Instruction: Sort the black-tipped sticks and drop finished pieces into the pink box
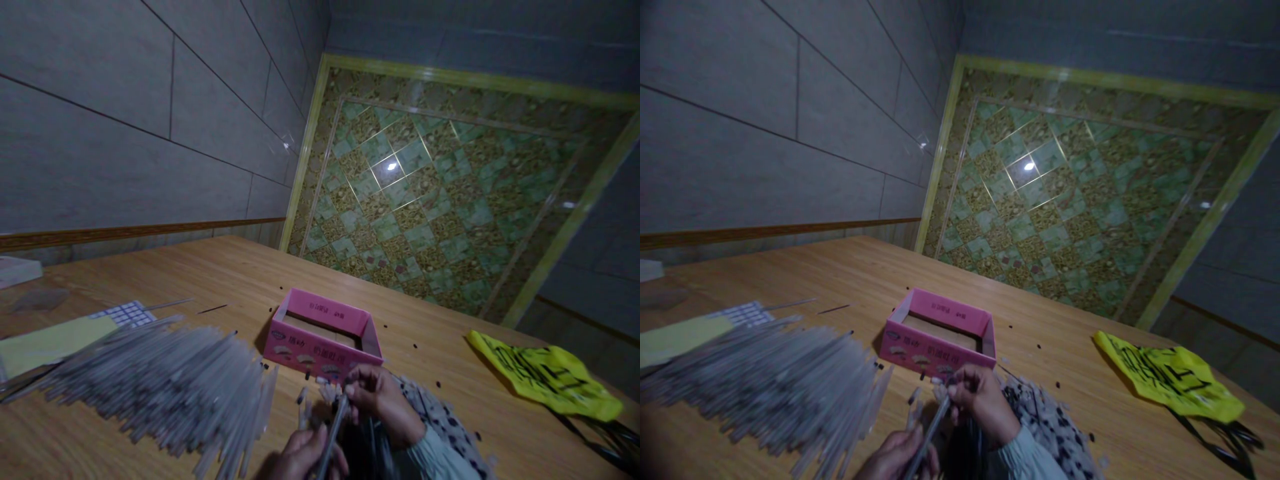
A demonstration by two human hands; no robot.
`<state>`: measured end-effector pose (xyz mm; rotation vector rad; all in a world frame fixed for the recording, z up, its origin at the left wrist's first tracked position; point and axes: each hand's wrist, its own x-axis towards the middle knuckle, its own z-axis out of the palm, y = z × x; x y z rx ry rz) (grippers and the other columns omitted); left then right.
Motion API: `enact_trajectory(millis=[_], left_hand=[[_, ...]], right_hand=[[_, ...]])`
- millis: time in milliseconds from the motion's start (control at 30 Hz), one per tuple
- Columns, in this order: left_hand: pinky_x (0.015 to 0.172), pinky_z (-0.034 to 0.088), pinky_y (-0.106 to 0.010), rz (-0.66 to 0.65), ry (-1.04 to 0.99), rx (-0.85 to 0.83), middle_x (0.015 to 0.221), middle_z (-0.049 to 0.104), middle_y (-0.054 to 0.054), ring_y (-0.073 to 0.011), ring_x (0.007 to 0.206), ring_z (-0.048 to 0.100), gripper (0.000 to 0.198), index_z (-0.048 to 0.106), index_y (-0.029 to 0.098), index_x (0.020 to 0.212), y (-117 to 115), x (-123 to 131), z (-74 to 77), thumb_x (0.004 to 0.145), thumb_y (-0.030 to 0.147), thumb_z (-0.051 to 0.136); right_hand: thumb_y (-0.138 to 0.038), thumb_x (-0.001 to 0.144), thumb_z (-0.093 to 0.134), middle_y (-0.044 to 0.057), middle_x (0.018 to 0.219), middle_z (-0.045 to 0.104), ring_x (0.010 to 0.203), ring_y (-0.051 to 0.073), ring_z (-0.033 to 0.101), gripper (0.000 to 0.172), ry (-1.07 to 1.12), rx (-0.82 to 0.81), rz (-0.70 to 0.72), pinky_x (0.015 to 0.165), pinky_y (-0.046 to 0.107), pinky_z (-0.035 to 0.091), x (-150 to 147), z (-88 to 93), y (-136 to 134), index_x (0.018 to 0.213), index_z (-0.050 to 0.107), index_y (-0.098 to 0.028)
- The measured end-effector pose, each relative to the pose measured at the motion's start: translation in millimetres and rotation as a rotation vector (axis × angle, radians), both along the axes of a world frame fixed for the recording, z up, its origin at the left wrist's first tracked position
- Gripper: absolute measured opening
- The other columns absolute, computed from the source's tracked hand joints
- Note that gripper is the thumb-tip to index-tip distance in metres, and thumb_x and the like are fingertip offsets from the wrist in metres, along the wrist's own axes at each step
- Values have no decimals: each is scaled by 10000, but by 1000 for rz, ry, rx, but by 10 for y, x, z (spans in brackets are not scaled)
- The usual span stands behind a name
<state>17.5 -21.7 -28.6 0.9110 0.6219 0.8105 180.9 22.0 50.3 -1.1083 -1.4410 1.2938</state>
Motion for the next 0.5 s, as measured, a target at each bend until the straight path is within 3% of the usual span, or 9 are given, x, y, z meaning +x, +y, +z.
enact_trajectory(millis=[133, 267, 400, 500], left_hand=[[544, 321, -215, -72, -180, -190, 651, 598, -75, -113, 567, 498, 772, 695, 63, 856, 54, -4, 27, 544, 746, 516], [585, 339, -224, -50, -146, -174, 653, 602, -84, -134, 619, 526, 697, 710, 65, 792, 97, 27, -91, 546, 702, 571], [582, 313, -227, -38, -57, -59, 645, 582, -69, -121, 597, 504, 608, 722, 87, 709, 112, 73, -170, 568, 665, 595], [538, 266, -224, -91, -5, 24, 624, 566, -51, -95, 539, 456, 596, 724, 94, 750, 116, 73, -181, 601, 653, 581]], right_hand=[[-368, 675, 646, -5, 536, 606, 450, 114, 572, 245, -16, 115, -245, 473, 237, 478, 187, 245, 340, 763, 554, -159], [-373, 669, 581, 23, 608, 635, 542, 144, 608, 222, -129, 251, -484, 526, 254, 481, 358, 296, 765, 741, 547, -166], [-299, 625, 596, 10, 514, 614, 496, 165, 585, 133, -388, 336, -535, 473, 251, 415, 322, 180, 995, 616, 592, -167], [-253, 616, 609, 14, 534, 630, 557, 184, 595, 75, -576, 388, -509, 524, 261, 402, 188, 142, 972, 583, 620, -186]])
